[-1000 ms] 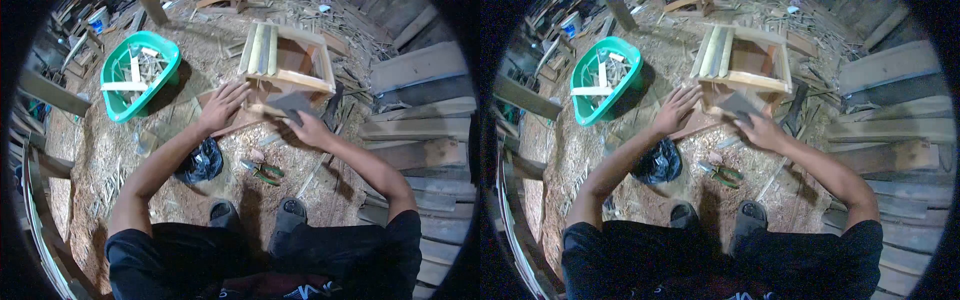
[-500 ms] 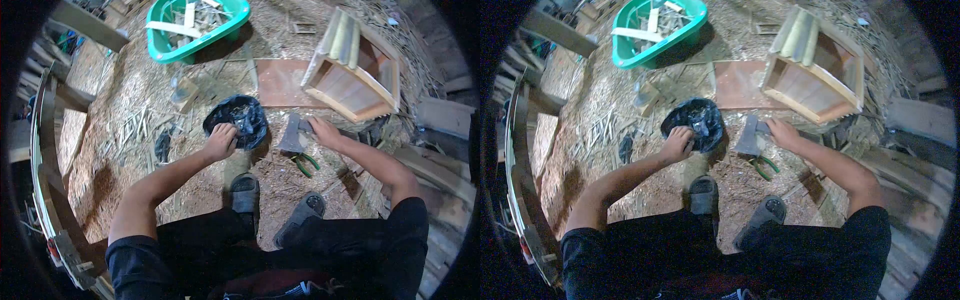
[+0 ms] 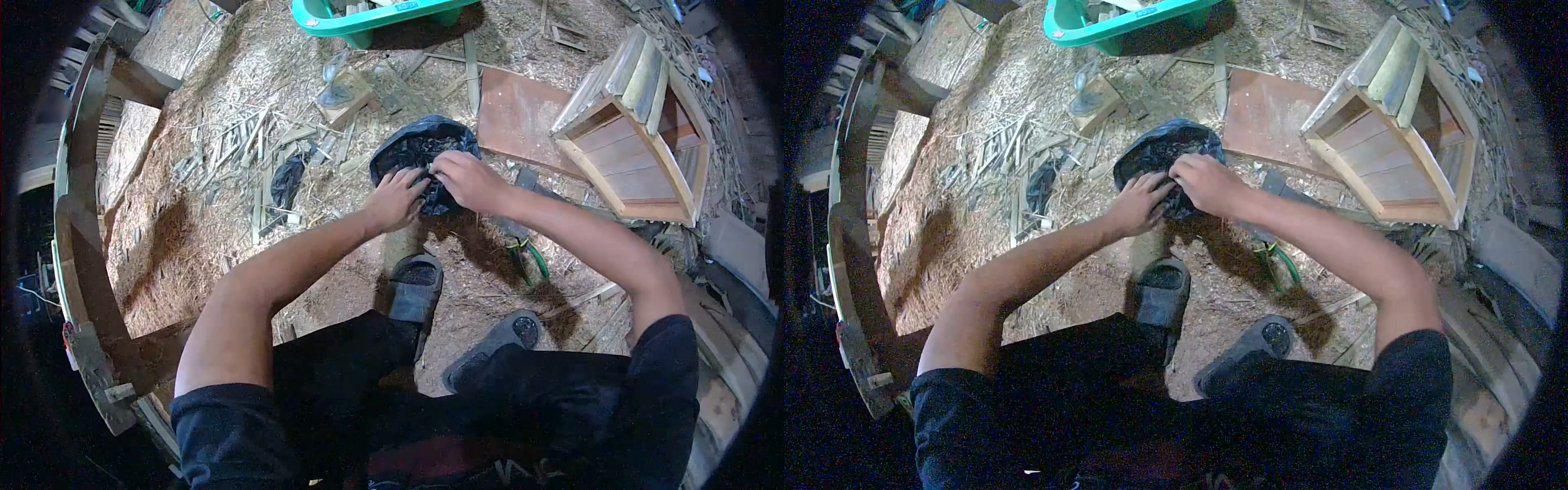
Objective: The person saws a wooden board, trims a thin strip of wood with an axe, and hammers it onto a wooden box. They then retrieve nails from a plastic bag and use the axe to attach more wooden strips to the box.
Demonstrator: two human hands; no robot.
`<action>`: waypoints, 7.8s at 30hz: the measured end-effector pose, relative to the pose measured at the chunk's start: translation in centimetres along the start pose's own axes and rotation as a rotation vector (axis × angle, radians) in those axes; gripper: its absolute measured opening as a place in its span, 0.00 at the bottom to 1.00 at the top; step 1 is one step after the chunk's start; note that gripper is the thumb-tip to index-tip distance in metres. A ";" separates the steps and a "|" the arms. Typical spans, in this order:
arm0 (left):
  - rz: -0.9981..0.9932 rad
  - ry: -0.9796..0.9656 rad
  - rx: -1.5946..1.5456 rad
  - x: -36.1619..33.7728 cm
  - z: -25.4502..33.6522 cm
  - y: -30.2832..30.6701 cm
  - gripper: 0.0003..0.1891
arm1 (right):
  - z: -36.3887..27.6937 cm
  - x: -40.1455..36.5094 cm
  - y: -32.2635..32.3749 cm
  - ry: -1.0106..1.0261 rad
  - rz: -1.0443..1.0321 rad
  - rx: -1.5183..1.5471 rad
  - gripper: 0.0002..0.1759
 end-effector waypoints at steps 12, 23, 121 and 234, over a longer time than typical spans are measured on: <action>-0.023 -0.002 -0.054 -0.9 -4.6 -0.5 0.15 | 3.9 0.3 -2.3 -0.267 -0.245 -0.115 0.24; -0.074 -0.118 0.207 -2.2 -5.1 -1.9 0.24 | 3.1 1.8 -3.8 -0.070 -0.035 -0.019 0.11; 0.188 0.435 -0.893 3.1 -0.4 4.5 0.12 | 3.4 -0.8 0.5 -0.523 0.059 0.687 0.13; 0.294 -0.233 -0.769 30.9 16.6 20.0 0.11 | -4.6 -14.8 22.8 -0.514 1.161 0.553 0.24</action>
Point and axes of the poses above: each hand's wrist, its own x-axis towards the middle knuckle, its own y-axis out of the back of the hand, z = x × y, the point moved 3 cm from there along x, towards the middle knuckle, and after that the axes turned 12 degrees about x, right-handed, at the moved point
